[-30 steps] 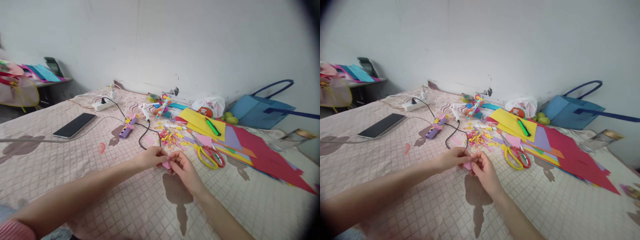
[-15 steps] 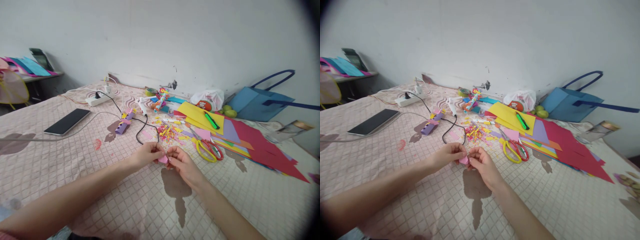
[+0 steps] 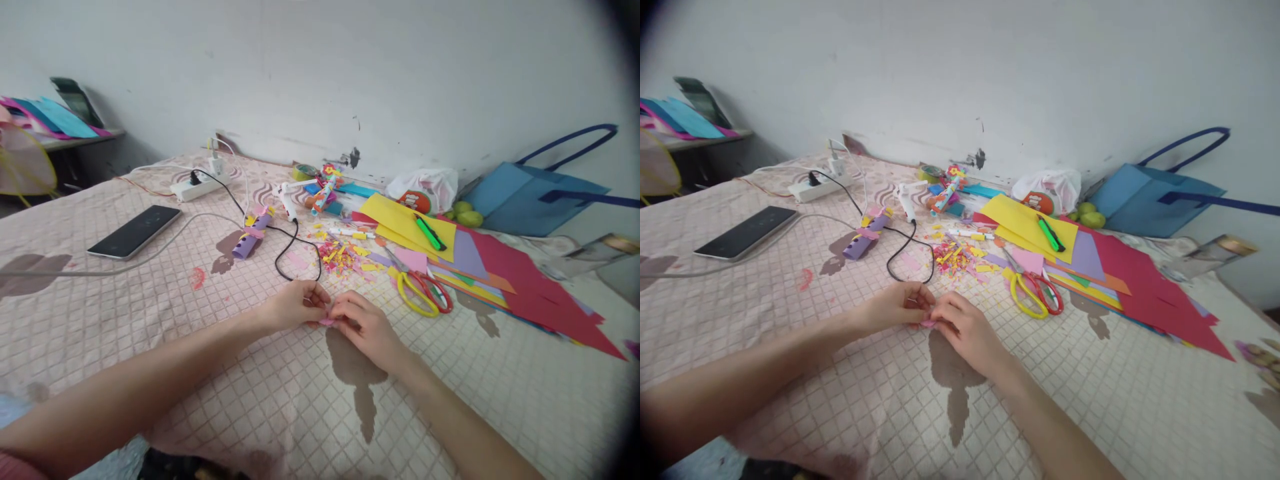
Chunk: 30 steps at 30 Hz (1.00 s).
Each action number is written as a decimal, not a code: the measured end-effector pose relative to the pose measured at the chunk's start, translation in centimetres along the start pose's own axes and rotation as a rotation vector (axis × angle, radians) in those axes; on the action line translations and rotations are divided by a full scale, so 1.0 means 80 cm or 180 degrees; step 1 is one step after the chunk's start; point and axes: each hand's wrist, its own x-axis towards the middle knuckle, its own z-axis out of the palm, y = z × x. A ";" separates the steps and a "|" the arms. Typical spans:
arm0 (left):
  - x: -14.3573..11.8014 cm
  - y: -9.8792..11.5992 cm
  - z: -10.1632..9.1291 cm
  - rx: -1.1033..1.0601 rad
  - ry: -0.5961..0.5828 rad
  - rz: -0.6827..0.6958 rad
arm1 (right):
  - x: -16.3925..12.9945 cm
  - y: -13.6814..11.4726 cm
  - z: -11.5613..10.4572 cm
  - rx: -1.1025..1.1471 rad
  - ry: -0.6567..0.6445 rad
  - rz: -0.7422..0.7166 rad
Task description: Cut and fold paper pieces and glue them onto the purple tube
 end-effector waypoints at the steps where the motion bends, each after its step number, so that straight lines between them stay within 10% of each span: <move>1: -0.001 -0.001 -0.001 0.0030 -0.0047 0.0025 | 0.000 0.001 -0.001 -0.0003 -0.0083 -0.0008; 19: -0.026 0.001 0.006 0.2279 0.0358 0.1051 | -0.001 -0.002 -0.001 -0.0417 -0.0405 -0.0024; 30: -0.063 -0.015 -0.006 0.3858 -0.0204 0.2288 | -0.003 0.004 0.001 -0.0408 -0.0402 -0.0231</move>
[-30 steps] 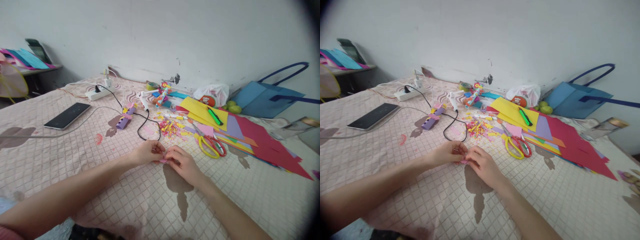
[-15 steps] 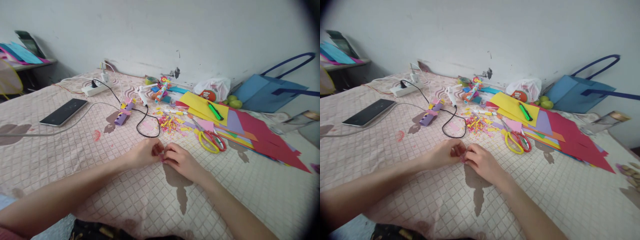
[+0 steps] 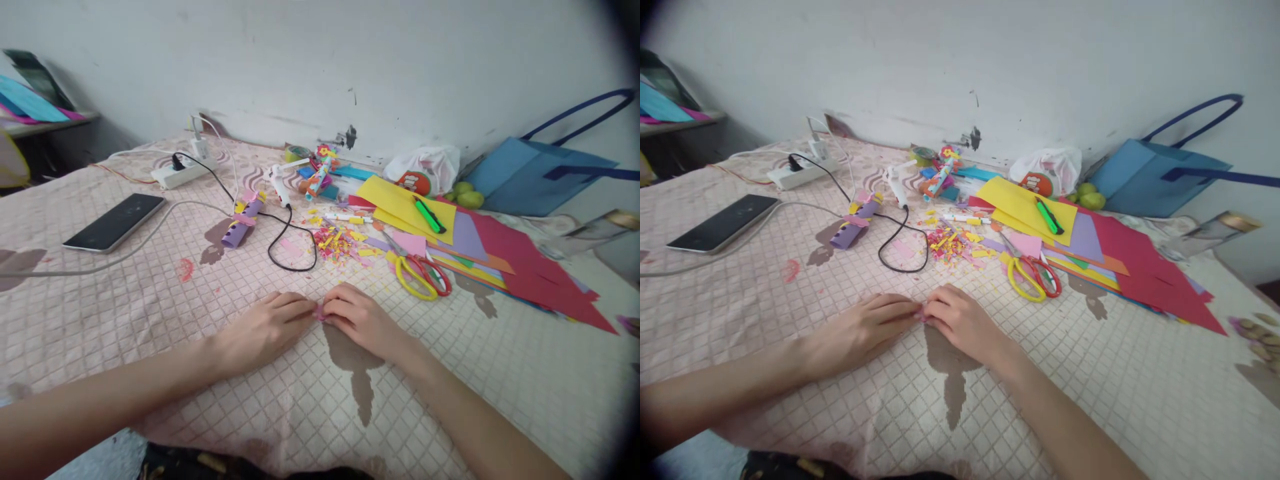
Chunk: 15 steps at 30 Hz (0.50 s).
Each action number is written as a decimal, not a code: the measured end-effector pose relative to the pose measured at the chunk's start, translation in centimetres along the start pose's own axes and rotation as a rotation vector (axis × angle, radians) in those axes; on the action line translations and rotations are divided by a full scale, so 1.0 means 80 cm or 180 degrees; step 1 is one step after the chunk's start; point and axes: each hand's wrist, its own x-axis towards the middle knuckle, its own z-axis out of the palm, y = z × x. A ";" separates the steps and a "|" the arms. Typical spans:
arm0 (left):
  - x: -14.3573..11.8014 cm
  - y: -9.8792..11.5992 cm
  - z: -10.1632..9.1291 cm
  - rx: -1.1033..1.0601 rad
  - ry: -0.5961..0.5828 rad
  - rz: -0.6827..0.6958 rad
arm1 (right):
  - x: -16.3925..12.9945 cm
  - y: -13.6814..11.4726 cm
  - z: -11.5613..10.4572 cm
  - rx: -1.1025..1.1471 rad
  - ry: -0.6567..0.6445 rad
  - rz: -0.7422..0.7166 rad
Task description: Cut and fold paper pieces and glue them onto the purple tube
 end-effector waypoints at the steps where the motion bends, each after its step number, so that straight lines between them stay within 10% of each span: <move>1: -0.002 0.000 0.000 0.0068 -0.0006 0.0044 | -0.001 0.001 0.001 0.0024 0.0023 -0.0014; 15: -0.003 -0.003 -0.005 0.0213 -0.0262 0.0203 | 0.000 0.004 0.001 0.0237 0.0006 0.0127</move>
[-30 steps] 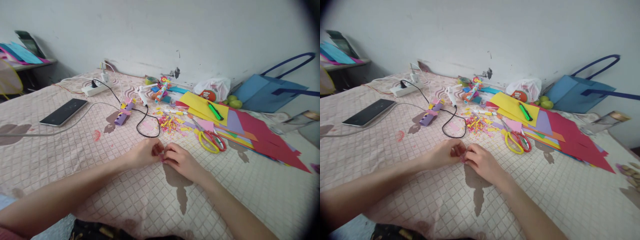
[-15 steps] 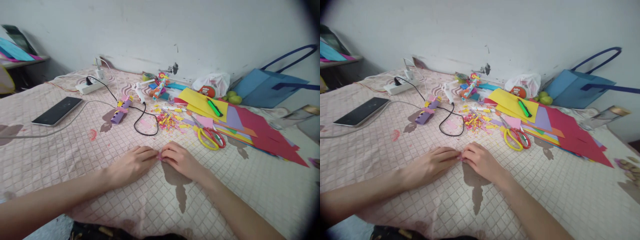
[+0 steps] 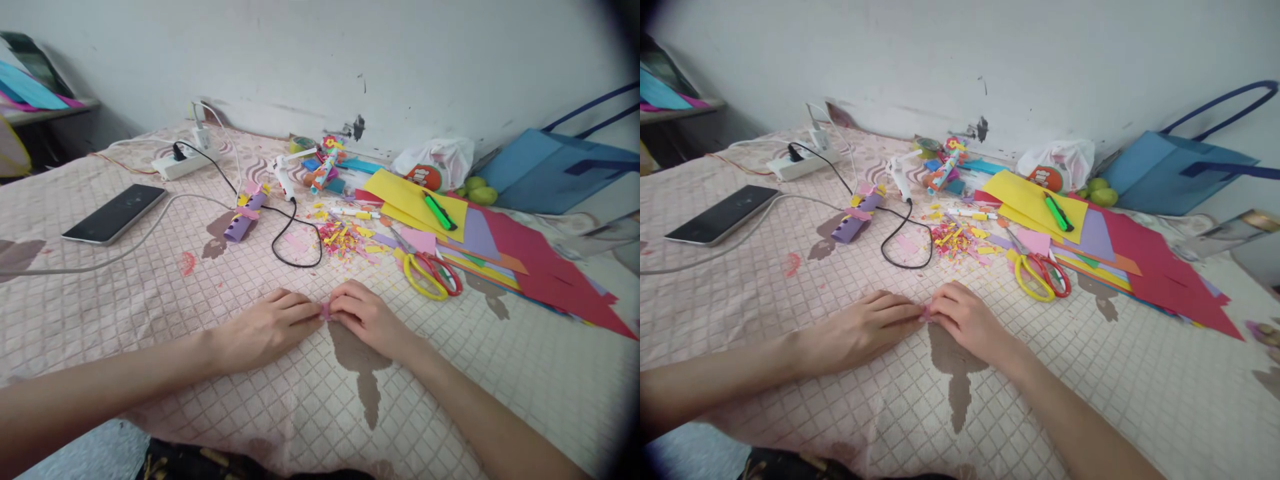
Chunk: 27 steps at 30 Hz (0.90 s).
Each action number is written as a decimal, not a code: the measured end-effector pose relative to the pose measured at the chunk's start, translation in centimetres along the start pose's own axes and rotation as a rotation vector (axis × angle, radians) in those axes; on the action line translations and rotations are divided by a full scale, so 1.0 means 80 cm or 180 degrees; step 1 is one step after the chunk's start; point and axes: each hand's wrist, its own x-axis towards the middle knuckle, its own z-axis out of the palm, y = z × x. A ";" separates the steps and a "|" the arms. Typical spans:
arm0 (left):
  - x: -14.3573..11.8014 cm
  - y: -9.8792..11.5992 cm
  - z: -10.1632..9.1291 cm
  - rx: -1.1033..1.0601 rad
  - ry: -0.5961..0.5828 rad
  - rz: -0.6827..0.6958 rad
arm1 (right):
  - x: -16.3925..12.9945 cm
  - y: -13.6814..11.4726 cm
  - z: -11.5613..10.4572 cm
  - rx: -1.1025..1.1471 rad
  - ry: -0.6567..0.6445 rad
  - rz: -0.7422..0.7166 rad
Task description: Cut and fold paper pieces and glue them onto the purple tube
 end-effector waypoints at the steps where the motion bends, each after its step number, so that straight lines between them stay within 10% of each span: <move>1: 0.000 0.000 0.000 0.0016 -0.0025 0.0005 | 0.001 -0.001 0.000 0.0100 0.0035 0.0113; 27: 0.001 -0.002 0.001 -0.0021 0.0133 0.0042 | 0.007 -0.022 0.013 0.0152 0.0348 0.0841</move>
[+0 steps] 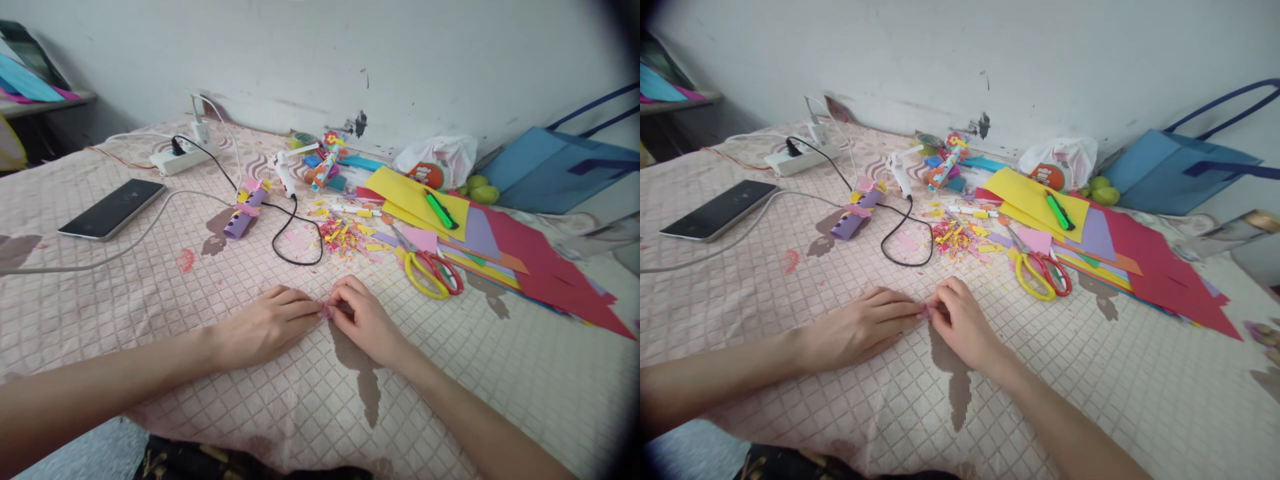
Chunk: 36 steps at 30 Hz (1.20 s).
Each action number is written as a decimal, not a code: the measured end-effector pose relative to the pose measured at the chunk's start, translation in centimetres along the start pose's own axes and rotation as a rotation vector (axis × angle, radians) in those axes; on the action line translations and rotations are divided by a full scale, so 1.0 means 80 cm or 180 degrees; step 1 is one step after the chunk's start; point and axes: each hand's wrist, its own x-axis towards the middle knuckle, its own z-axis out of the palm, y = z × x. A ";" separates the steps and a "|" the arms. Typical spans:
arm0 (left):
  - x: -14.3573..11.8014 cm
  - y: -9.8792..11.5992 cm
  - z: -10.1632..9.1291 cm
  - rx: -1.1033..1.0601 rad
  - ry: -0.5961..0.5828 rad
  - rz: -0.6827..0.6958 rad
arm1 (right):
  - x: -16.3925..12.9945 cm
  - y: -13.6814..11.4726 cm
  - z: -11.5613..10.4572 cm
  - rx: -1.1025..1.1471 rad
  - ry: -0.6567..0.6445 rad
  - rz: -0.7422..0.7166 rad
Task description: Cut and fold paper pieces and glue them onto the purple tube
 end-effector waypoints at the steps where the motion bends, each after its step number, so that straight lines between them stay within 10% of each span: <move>1: 0.000 0.000 0.000 0.0001 -0.0004 -0.0011 | 0.000 0.000 0.000 -0.0013 0.0011 -0.0001; 36: 0.001 0.002 -0.003 -0.0058 0.0078 0.0005 | 0.001 -0.002 0.015 -0.0411 0.0284 0.0065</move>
